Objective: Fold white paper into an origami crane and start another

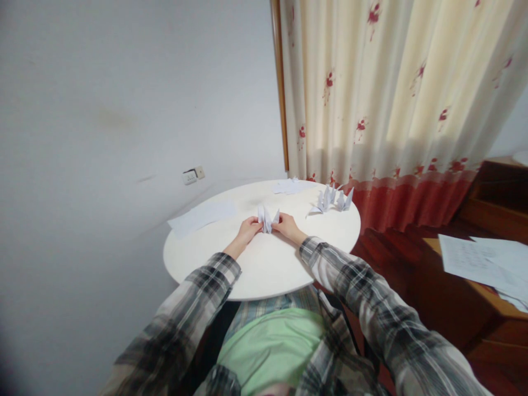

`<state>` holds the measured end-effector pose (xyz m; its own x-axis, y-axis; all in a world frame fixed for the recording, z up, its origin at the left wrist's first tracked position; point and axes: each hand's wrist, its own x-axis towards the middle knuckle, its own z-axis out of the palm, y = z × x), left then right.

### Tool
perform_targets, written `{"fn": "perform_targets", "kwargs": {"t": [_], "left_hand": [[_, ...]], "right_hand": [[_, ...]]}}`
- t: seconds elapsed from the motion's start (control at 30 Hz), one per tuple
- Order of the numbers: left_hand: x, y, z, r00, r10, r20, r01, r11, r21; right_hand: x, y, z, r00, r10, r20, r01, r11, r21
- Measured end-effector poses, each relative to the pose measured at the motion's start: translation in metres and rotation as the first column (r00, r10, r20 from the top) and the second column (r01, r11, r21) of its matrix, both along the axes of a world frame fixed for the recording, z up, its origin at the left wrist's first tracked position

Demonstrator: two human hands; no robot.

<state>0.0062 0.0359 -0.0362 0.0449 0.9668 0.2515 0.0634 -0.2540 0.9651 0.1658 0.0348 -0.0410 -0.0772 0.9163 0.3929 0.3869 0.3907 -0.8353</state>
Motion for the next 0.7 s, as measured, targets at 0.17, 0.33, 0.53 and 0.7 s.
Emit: {"fn": "perform_targets", "kwargs": {"t": [0.17,0.33,0.53,0.7], "left_hand": [[0.0,0.0,0.001,0.999,-0.035,0.025,0.035,0.999,0.003],[0.0,-0.003,0.003,0.991,-0.089,0.099,0.091,0.996,-0.016],[-0.001,-0.008,0.007,0.974,-0.11,0.2,0.125,0.99,-0.064],[-0.001,-0.009,0.009,0.958,-0.089,0.271,0.113,0.99,-0.078]], "right_hand": [[-0.001,-0.003,0.002,0.997,-0.006,-0.072,0.001,0.998,-0.062],[-0.002,-0.002,0.003,0.979,0.024,-0.203,-0.049,0.992,-0.12],[-0.005,-0.006,0.009,0.928,-0.006,-0.373,-0.069,0.98,-0.187],[-0.007,-0.012,0.016,0.829,0.02,-0.56,-0.175,0.958,-0.225]]}}
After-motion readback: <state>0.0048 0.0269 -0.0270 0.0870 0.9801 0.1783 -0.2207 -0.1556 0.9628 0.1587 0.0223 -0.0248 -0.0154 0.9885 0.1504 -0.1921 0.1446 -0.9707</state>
